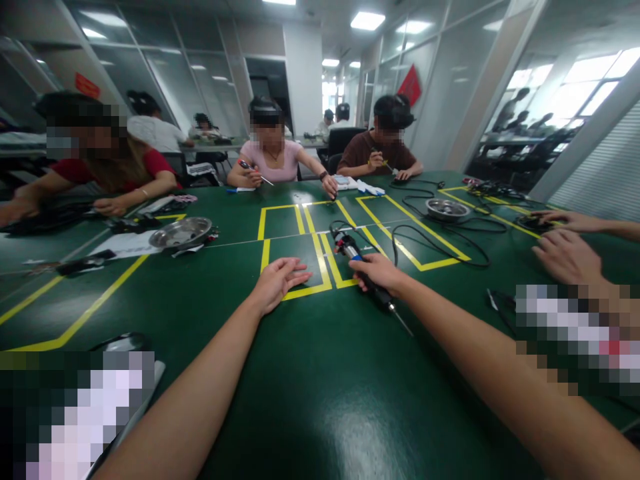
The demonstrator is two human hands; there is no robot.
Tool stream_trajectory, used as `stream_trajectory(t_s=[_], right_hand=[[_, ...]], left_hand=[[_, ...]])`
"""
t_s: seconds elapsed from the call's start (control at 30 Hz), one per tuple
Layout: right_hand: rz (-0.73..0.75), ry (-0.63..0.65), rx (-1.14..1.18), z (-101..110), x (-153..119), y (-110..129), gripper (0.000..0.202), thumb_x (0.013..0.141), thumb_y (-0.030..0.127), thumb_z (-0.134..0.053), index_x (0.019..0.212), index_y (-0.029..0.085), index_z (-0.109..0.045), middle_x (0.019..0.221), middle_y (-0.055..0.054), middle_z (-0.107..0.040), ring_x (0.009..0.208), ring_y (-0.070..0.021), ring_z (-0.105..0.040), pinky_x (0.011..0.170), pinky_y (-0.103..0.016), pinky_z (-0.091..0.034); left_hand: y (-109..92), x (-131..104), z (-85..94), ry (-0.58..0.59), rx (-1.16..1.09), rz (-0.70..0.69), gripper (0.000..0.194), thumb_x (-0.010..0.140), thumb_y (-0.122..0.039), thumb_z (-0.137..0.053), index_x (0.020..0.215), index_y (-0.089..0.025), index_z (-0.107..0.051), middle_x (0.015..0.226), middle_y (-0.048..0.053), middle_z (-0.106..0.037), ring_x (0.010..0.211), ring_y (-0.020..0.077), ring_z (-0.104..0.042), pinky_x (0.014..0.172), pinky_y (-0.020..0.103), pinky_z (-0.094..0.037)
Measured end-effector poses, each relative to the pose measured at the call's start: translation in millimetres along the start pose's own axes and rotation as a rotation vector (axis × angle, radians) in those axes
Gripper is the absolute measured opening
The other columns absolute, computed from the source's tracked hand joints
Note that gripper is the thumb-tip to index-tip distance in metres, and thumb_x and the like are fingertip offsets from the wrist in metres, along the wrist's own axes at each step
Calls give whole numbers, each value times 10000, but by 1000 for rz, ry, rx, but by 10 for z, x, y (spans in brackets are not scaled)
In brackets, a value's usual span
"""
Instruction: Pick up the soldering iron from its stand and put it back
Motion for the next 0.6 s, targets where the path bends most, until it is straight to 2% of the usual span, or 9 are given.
stream_trajectory(t_s=[0.07,0.17,0.2,0.27,0.37,0.47,0.6], right_hand=[[-88,-174,-270,521,114,43,284,785,399,-687,875,138,-618,679,-75,-644,492,-152,-574,479,-279,-475],[-205,-391,-927,1260,198,210,324,810,397,-654,834,74,-665,723,-158,-662,605,-184,-632,581,-280,-456],[-239,-429,-1139,1448,207,271,348,812,391,-655,846,45,-675,766,-201,-664,685,-201,-651,624,-285,-444],[-281,-481,-1362,1720,197,361,378,830,349,-639,938,-11,-678,899,-296,-644,860,-248,-657,690,-321,-413],[-291,-503,-1441,1879,149,406,307,882,200,-559,1041,-42,-661,1041,-367,-590,1044,-298,-608,770,-375,-373],[-280,-467,-1482,1846,129,391,242,875,102,-533,1033,-4,-683,1081,-344,-601,1089,-308,-589,850,-394,-360],[-272,-448,-1493,1802,151,386,239,840,90,-560,1021,21,-700,1116,-321,-609,1100,-337,-574,893,-429,-364]], left_hand=[[-9,-14,7,16,16,-1,248,809,-196,-685,992,-102,-546,960,133,-661,824,213,-711,840,373,-566],[-20,-37,-8,59,61,-11,281,765,-131,-719,996,-100,-563,906,105,-661,794,195,-712,797,324,-576],[-24,-43,-13,67,68,-13,272,764,-121,-717,990,-97,-567,890,99,-661,783,189,-711,780,308,-578],[-31,-52,-19,68,76,-11,248,769,-106,-708,977,-94,-573,868,93,-659,770,179,-710,753,286,-579],[-42,-61,-29,78,82,-11,238,771,-93,-701,976,-97,-578,869,86,-658,772,173,-708,743,282,-580],[-42,-67,-34,85,92,-6,220,785,-74,-679,978,-90,-574,873,90,-658,773,171,-706,746,284,-579],[-38,-66,-29,87,101,-3,174,814,-56,-634,972,-88,-568,870,93,-658,778,167,-704,753,279,-574]])
Point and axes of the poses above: each hand's wrist, its own x-axis towards the middle knuckle, its own z-axis out of the back of the hand, y = z × x, the point moved 5 cm from there along x, towards the middle knuckle
